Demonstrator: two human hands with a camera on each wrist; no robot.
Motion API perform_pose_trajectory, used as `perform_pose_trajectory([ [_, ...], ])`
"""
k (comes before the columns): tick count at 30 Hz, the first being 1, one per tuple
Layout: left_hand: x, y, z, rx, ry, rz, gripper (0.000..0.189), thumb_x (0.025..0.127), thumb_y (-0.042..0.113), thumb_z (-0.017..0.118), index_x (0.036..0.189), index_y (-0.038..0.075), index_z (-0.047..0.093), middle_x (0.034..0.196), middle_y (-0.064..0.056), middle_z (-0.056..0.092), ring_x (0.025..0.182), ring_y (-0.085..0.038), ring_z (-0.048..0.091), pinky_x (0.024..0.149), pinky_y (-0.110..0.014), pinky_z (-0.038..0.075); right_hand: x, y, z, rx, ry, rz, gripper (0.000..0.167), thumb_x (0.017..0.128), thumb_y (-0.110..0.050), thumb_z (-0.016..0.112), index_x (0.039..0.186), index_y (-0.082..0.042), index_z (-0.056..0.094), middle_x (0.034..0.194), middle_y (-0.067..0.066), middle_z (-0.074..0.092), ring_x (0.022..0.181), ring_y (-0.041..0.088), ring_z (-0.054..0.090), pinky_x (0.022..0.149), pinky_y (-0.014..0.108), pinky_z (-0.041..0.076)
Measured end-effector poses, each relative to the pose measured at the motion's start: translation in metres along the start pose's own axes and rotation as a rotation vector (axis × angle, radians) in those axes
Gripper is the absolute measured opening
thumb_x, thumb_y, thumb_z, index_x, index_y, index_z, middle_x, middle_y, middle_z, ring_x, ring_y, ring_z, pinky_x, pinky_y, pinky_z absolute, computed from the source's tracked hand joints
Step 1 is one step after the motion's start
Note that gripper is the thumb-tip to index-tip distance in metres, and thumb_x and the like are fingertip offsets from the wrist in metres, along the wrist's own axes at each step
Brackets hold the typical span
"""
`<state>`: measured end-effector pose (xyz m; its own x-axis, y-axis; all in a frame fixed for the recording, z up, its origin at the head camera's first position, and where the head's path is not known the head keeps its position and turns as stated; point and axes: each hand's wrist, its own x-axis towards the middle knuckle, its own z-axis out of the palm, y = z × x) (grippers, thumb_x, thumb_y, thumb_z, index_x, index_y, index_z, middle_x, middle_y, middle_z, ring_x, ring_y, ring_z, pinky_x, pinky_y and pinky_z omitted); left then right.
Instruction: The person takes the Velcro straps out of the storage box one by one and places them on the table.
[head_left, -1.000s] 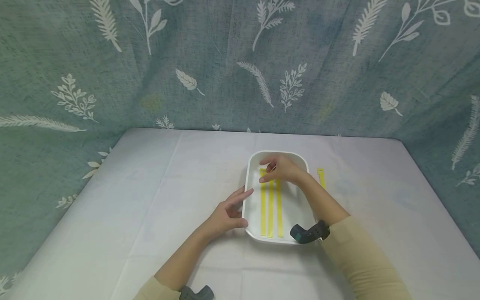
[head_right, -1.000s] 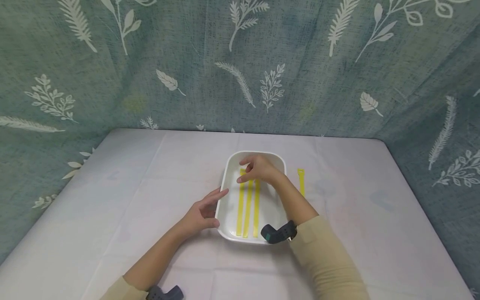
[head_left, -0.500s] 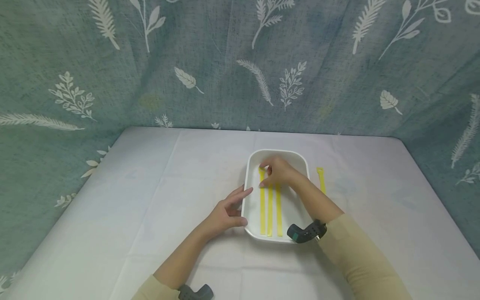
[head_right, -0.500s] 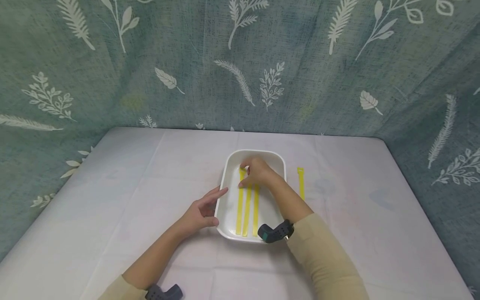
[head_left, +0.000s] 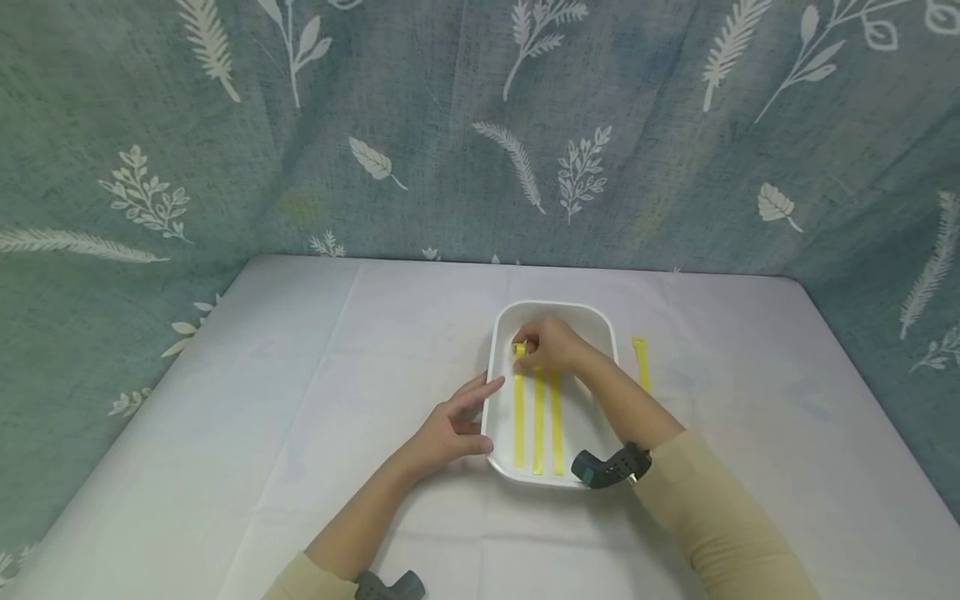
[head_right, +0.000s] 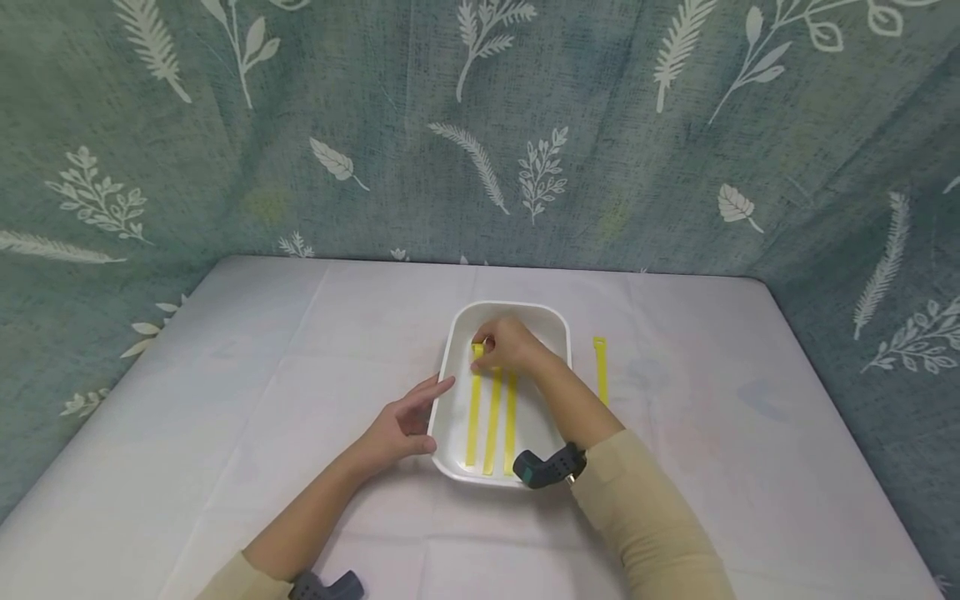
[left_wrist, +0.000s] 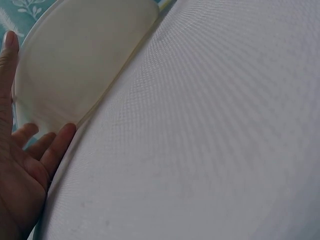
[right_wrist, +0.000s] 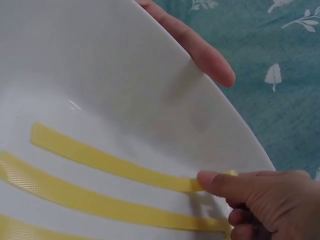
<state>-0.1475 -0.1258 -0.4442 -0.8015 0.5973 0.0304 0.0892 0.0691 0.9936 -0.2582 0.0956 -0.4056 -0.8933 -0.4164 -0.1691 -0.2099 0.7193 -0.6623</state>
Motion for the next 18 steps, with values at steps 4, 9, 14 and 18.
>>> perform_pose_trajectory([
  [4,0.0008,-0.0015,0.0,-0.014,0.0,0.001,0.075,0.083,0.021,0.074,0.147,0.022,0.035,0.159,-0.006,0.011,0.104,-0.035,0.06,0.084,-0.035,0.056,-0.0015,-0.0002,-0.0027,0.031,0.052,-0.039,0.035,0.08,-0.021,0.077,0.109,-0.003,0.067,0.076,0.002,0.059,0.065,0.012,0.05,0.056,0.021,0.041],
  [9,0.0009,-0.0029,0.0,-0.019,-0.001,0.012,0.075,0.082,0.024,0.074,0.147,0.022,0.035,0.159,-0.007,0.01,0.105,-0.035,0.06,0.085,-0.034,0.056,-0.0032,-0.001,-0.0043,0.192,0.101,-0.031,0.035,0.084,-0.019,0.073,0.114,-0.002,0.065,0.082,0.01,0.067,0.066,0.019,0.063,0.053,0.024,0.049],
  [14,0.0011,-0.003,0.0001,-0.014,-0.001,0.015,0.076,0.082,0.025,0.074,0.147,0.022,0.036,0.159,-0.008,0.01,0.105,-0.035,0.06,0.086,-0.034,0.055,-0.0036,-0.0021,-0.0048,0.379,0.11,0.015,0.043,0.086,-0.014,0.069,0.126,-0.004,0.059,0.098,0.014,0.07,0.083,0.02,0.069,0.069,0.027,0.059],
  [18,0.0017,-0.0031,-0.0001,0.006,0.01,0.017,0.075,0.081,0.024,0.075,0.146,0.025,0.037,0.158,-0.007,0.012,0.107,-0.034,0.06,0.086,-0.033,0.055,-0.0036,-0.0035,-0.0064,0.489,0.13,0.04,0.046,0.085,-0.011,0.07,0.129,-0.005,0.058,0.101,0.016,0.07,0.087,0.02,0.07,0.075,0.029,0.058],
])
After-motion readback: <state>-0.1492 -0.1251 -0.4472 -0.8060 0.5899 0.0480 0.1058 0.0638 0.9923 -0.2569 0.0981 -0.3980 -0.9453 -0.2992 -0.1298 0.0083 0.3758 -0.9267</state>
